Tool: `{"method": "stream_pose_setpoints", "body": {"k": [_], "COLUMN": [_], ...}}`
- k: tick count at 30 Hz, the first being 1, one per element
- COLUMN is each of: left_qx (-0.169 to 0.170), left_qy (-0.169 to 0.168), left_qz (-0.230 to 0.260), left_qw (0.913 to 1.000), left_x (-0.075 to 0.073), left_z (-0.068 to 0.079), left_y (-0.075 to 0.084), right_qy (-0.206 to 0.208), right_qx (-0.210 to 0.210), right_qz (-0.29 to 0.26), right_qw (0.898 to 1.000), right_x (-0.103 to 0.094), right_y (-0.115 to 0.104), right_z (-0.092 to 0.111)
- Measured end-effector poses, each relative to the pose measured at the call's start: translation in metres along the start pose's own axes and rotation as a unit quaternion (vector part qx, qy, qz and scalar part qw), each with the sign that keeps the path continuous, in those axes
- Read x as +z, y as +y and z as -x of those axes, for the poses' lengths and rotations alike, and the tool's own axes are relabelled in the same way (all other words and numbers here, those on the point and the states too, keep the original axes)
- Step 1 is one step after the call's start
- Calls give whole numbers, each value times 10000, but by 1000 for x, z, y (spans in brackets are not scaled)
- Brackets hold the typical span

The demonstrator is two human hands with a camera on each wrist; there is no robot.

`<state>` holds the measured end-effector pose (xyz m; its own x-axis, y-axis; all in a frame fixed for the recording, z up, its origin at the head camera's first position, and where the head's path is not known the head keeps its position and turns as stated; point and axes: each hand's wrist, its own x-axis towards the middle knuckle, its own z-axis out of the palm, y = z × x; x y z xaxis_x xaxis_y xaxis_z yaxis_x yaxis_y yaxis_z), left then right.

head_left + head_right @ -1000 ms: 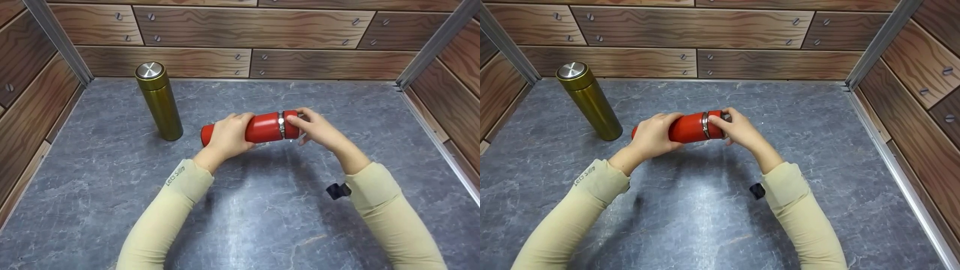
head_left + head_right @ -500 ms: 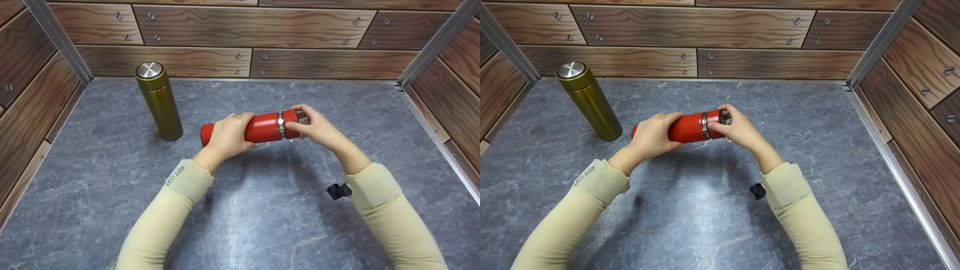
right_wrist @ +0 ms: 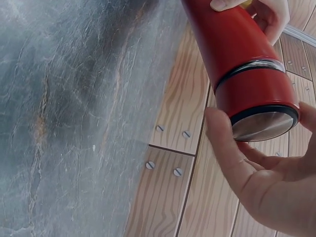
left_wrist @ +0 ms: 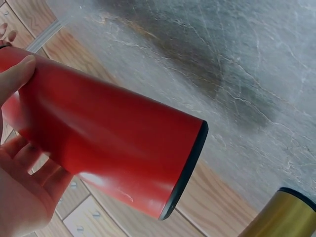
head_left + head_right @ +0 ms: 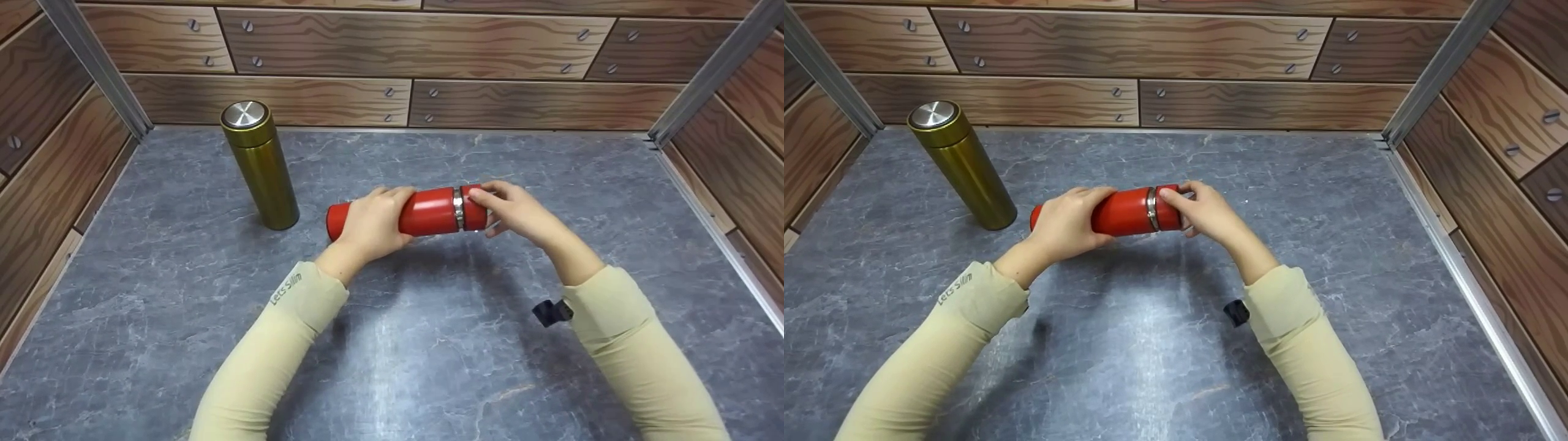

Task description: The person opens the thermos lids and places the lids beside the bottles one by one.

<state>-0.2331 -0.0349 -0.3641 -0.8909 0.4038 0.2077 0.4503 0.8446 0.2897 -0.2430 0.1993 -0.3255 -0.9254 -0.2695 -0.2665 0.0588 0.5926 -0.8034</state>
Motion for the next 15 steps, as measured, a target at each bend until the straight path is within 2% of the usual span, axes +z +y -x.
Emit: {"method": "stream_pose_setpoints", "body": {"k": [15], "left_qx": [-96], "left_qy": [84], "left_qz": [166], "left_qw": [9998], "left_x": [-2], "left_z": [1], "left_y": [0], "right_qy": [418], "right_qx": [-241], "right_qz": [57], "right_qw": [9988], "right_x": [-6], "right_y": [-1], "right_z": [1]}}
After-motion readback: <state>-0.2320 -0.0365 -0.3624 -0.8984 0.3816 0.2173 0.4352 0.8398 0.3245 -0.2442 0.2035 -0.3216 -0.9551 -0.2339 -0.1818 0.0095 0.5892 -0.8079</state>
